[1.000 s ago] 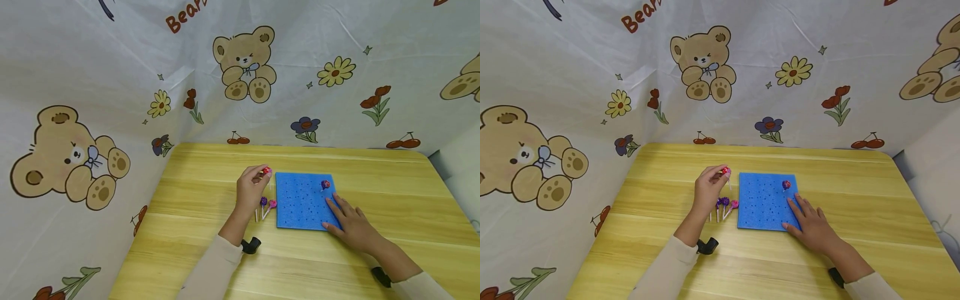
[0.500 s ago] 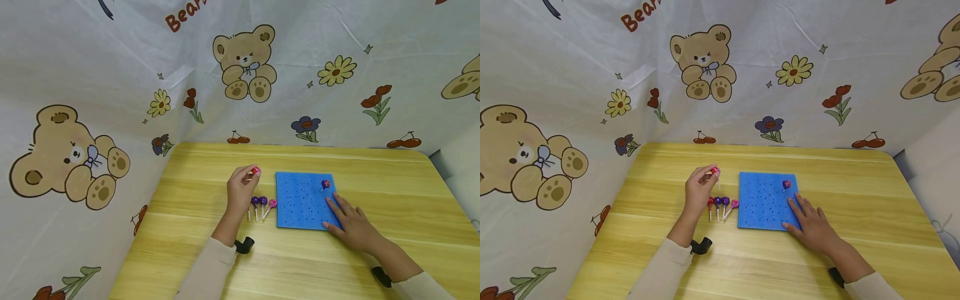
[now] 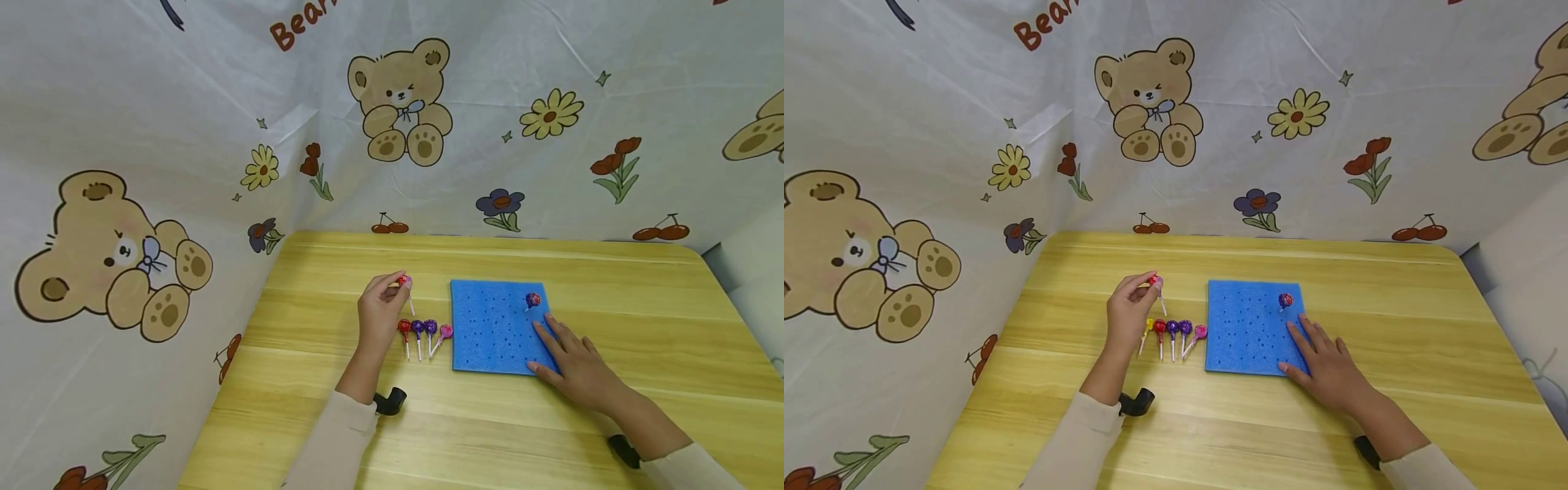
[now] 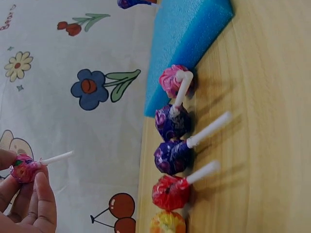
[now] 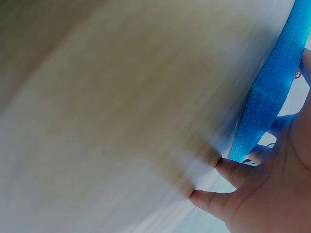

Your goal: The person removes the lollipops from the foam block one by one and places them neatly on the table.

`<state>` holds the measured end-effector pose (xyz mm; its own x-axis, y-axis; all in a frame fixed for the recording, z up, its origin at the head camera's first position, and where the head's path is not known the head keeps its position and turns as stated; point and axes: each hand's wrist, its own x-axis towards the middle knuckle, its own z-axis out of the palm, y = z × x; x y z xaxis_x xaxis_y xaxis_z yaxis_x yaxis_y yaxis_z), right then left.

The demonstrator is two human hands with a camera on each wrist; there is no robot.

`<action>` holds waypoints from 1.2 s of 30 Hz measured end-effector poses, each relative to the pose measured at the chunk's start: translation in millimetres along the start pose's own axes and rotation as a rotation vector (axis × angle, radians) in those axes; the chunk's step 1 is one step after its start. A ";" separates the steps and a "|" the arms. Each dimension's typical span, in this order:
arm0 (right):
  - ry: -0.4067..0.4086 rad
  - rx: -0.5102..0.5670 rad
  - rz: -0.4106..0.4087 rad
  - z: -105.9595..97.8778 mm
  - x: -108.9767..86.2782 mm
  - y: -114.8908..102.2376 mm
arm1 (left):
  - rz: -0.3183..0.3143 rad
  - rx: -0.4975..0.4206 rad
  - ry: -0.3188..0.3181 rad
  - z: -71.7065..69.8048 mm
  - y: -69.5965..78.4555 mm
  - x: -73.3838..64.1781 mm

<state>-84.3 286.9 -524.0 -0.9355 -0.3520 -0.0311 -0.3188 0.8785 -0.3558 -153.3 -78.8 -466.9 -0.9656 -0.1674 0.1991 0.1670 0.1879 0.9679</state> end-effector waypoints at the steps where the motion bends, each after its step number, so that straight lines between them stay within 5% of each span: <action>1: 0.000 -0.001 0.000 0.1 0.0 -0.1 | -0.009 0.001 0.004 -1.8 -1.2 0.2; 17: -0.009 0.006 0.003 1.0 0.1 1.0 | -0.084 0.019 0.068 -33.9 -23.4 1.6; 36: -0.008 0.003 0.001 1.9 -0.1 1.8 | -0.292 0.193 -0.012 -54.4 -44.5 -2.0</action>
<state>-84.5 287.9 -526.4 -0.9345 -0.3538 -0.0390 -0.3173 0.8778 -0.3589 -148.0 -139.5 -502.0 -0.9696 -0.2296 -0.0848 -0.1561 0.3132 0.9368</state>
